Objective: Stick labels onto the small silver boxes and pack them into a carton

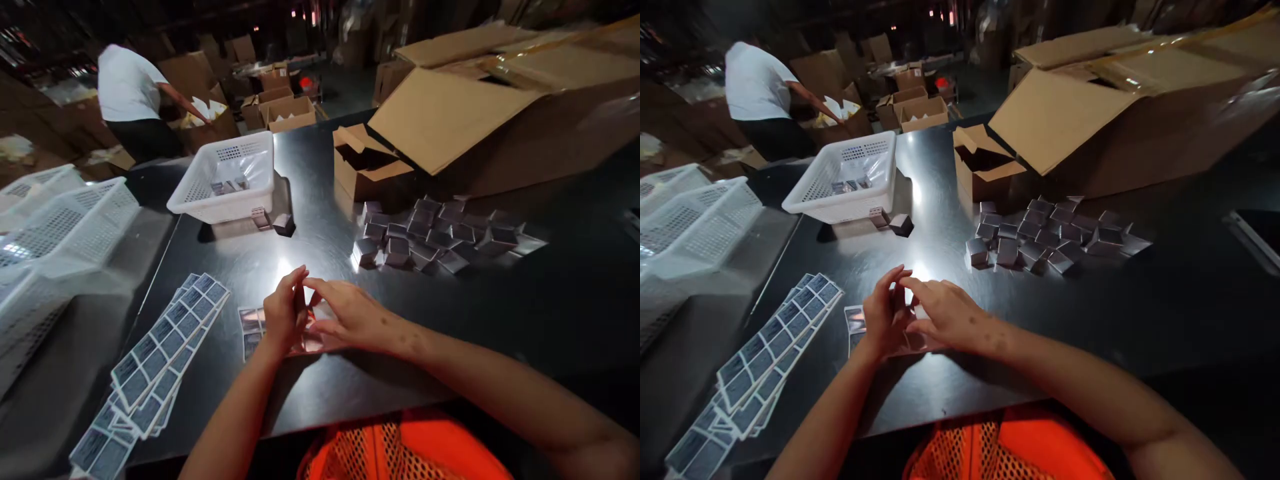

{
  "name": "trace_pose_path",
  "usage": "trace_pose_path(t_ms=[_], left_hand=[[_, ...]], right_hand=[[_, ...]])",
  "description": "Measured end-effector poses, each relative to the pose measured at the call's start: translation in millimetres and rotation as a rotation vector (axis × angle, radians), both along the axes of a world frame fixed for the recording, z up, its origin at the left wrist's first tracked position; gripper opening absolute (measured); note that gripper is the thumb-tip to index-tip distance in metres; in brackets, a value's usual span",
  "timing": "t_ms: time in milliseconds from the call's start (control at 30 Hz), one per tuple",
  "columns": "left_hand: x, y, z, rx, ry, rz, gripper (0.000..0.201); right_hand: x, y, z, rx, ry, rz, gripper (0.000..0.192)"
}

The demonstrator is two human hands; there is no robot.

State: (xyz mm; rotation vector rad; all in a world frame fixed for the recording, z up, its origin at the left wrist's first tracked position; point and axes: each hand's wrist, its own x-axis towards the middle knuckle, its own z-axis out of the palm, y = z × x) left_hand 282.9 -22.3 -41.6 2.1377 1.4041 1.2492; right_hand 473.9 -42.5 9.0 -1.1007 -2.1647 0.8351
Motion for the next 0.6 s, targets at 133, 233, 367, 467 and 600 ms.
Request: trace_pose_path(t_ms=[133,233,367,467,600], left_hand=[[-8,9,15.6,-0.2,0.289,0.228,0.034],[-12,16,23.0,-0.263,0.417,0.323,0.032],[-14,13,13.4,-0.179,0.427,0.289,0.024],[-16,11,-1.0,-0.033,0.561,0.345,0.03],[-12,6,-13.9,0.086,0.495,0.216,0.03]], right_hand=[[0,14,1.8,-0.225,0.121,-0.09,0.046],[14,24,-1.2,-0.184,0.068,-0.14,0.038],[24,22,-9.7,-0.286,0.027,-0.11,0.042],[25,17,-19.1,-0.336,0.042,-0.197,0.033],[19,7,-26.4,-0.327,0.074,-0.289,0.032]])
